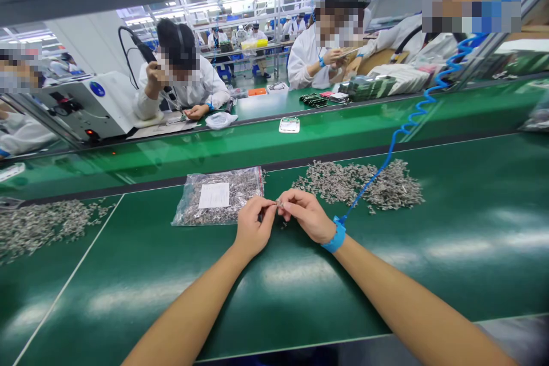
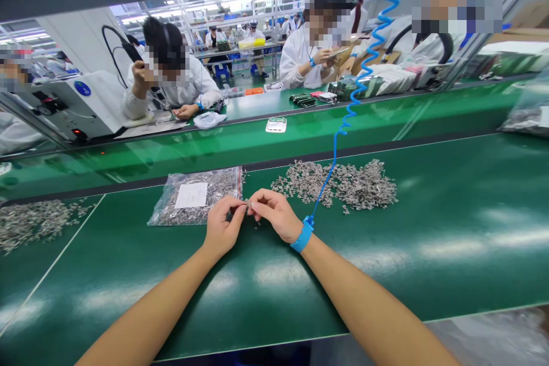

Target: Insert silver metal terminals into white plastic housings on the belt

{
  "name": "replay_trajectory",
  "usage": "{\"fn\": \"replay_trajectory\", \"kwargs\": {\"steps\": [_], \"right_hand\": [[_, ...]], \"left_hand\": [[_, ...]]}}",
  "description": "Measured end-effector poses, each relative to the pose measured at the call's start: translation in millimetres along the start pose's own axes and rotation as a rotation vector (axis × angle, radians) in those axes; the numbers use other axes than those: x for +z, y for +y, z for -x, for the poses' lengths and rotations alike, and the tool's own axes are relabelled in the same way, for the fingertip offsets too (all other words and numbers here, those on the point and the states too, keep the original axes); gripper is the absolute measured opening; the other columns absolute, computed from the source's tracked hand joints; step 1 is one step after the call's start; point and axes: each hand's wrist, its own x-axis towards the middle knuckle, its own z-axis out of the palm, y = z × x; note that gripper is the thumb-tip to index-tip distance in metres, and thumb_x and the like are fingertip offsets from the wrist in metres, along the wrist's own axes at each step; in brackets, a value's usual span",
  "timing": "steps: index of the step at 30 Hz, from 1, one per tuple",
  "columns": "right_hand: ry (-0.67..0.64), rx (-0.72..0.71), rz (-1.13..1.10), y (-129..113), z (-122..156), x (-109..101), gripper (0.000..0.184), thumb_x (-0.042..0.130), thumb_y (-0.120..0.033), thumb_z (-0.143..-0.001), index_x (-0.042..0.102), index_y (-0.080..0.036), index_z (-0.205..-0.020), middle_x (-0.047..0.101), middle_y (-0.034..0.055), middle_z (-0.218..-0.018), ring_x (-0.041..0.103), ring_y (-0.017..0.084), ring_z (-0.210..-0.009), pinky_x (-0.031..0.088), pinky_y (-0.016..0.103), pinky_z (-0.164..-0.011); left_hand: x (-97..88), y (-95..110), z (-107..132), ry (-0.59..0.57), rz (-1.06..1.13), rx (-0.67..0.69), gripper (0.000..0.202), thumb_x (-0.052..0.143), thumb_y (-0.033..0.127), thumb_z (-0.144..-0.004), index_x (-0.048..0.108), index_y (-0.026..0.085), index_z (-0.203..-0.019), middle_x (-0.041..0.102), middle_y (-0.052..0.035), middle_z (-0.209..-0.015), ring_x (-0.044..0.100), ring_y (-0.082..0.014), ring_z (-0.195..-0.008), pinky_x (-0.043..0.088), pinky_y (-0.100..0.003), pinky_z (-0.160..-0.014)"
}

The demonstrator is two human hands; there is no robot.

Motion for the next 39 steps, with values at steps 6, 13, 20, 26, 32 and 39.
{"fn": "replay_trajectory", "kwargs": {"steps": [6, 13, 20, 26, 32, 39], "right_hand": [[0.022, -0.051, 0.075, -2.7, -0.6, -1.4, 0.017, 0.066, -0.034, -0.091, 0.064, -0.019, -0.084, 0.061, 0.0006, -0.078, 0.052, 0.012, -0.064, 0.041, 0.025, -0.061], [0.071, -0.07, 0.198, -12.0, -1.1, 2.2, 0.022, 0.065, -0.037, -0.09, 0.063, -0.019, -0.079, 0.06, 0.0, -0.074, 0.051, 0.011, -0.061, 0.041, 0.025, -0.059], [0.041, -0.029, 0.192, -11.4, -1.1, 5.9, 0.024, 0.067, -0.042, -0.089, 0.063, -0.018, -0.084, 0.061, 0.0005, -0.072, 0.052, 0.012, -0.061, 0.042, 0.026, -0.059], [0.064, -0.027, 0.173, -12.7, -2.2, 2.1, 0.023, 0.072, -0.04, -0.085, 0.063, -0.019, -0.088, 0.059, 0.002, -0.081, 0.054, 0.014, -0.071, 0.044, 0.026, -0.061], [0.018, 0.009, 0.124, -17.7, -4.9, -4.8, 0.033, 0.063, -0.044, -0.09, 0.064, -0.022, -0.114, 0.06, 0.0049, -0.095, 0.052, 0.014, -0.073, 0.046, 0.028, -0.067], [-0.109, 0.198, 0.165, -24.2, -6.0, -5.3, 0.031, 0.07, -0.046, -0.086, 0.07, -0.017, -0.099, 0.063, 0.0031, -0.081, 0.052, 0.012, -0.063, 0.044, 0.026, -0.06]], "left_hand": [[0.4, 1.2, 0.6, -0.015, -0.007, 0.008, 0.011, 0.055, 0.019, -0.094, 0.061, 0.017, -0.086, 0.057, -0.0002, -0.075, 0.051, -0.0106, -0.067, 0.04, -0.024, -0.063], [0.0, 0.5, 2.4, -0.015, -0.02, 0.013, 0.009, 0.055, 0.018, -0.094, 0.06, 0.017, -0.087, 0.056, -0.0002, -0.075, 0.05, -0.0108, -0.067, 0.04, -0.024, -0.063], [-0.3, -0.2, 2.7, -0.021, -0.02, 0.021, 0.01, 0.055, 0.019, -0.095, 0.06, 0.017, -0.087, 0.057, -0.0003, -0.075, 0.051, -0.0108, -0.066, 0.04, -0.024, -0.062], [-0.2, 0.8, 1.8, -0.035, -0.015, 0.012, 0.012, 0.051, 0.02, -0.096, 0.059, 0.017, -0.089, 0.056, -0.0016, -0.077, 0.05, -0.0121, -0.069, 0.04, -0.025, -0.064], [1.1, -1.9, 3.9, -0.124, -0.017, 0.05, 0.011, 0.049, 0.02, -0.097, 0.059, 0.018, -0.095, 0.056, -0.0033, -0.081, 0.051, -0.0141, -0.072, 0.04, -0.027, -0.066], [1.2, -1.6, 4.6, -0.158, -0.044, 0.095, 0.01, 0.048, 0.018, -0.097, 0.058, 0.018, -0.093, 0.055, -0.0026, -0.079, 0.049, -0.0146, -0.073, 0.04, -0.028, -0.067]]}}
